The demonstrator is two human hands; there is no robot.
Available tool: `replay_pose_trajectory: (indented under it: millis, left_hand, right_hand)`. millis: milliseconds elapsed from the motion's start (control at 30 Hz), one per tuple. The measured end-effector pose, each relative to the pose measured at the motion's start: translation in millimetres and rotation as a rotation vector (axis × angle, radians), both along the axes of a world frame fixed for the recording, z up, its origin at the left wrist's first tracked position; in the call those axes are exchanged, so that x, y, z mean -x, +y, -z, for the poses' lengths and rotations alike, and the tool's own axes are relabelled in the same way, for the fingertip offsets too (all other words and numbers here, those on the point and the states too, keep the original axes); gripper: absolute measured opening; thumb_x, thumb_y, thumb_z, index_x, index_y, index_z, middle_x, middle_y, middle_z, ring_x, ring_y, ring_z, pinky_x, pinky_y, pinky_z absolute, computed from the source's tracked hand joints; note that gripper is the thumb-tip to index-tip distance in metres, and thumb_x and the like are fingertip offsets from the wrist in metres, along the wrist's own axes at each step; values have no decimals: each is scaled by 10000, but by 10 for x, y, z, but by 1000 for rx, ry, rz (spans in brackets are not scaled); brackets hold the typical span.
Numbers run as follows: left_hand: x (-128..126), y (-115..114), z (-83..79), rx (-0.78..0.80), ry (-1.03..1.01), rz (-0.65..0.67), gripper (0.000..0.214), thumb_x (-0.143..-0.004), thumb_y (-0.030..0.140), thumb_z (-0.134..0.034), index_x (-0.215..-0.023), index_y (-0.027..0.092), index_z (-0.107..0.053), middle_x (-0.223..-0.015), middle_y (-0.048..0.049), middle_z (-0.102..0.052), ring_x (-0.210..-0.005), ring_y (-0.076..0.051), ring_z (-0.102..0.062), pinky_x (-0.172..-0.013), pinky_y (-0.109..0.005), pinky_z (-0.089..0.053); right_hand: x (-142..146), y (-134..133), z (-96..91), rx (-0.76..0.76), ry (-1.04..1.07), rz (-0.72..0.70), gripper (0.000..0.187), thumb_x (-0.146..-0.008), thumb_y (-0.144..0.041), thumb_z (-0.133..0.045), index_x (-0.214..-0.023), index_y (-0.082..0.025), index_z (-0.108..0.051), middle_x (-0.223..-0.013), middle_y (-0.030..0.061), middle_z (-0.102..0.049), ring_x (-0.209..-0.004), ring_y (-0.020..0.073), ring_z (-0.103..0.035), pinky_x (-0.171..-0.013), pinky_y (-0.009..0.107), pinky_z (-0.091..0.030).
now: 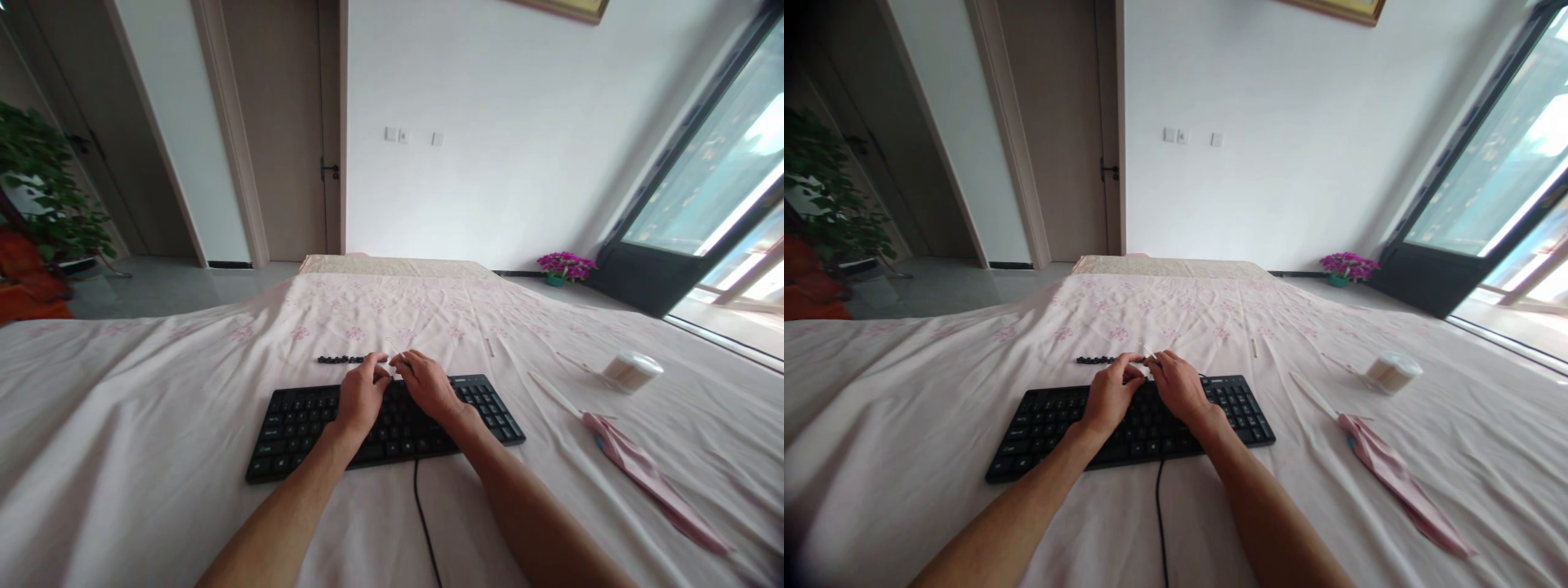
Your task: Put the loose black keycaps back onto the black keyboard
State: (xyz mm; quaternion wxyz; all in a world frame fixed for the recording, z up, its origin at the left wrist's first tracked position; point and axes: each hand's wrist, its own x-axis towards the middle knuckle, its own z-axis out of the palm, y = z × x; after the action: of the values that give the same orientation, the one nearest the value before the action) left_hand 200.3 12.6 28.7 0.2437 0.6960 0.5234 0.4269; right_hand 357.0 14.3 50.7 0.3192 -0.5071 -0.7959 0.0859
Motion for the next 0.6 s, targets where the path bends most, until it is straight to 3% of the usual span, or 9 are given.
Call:
replay_pose_trajectory:
  millis: [367, 600]
  left_hand:
    - [14, 20, 12, 1, -70, 7, 329, -774, 88, -602, -1072, 226, -607, -811, 11, -704, -787, -128, -659, -781, -249, -482]
    - [20, 48, 52, -36, 1, -67, 268, -820, 133, -559, -1073, 207, -605, -956, -33, -691, -865, -138, -641, -819, -269, -467]
  right_hand:
    - [-32, 37, 4, 100, -158, 21, 102, -819, -272, -605, -861, -241, -692, -860, 15, -687, -818, 175, -621, -723, 250, -399]
    - [-63, 211, 17, 99, -167, 154, 98, -808, -305, -622, -839, -237, -685, -838, 13, -694, -768, 170, -612, -654, 251, -366]
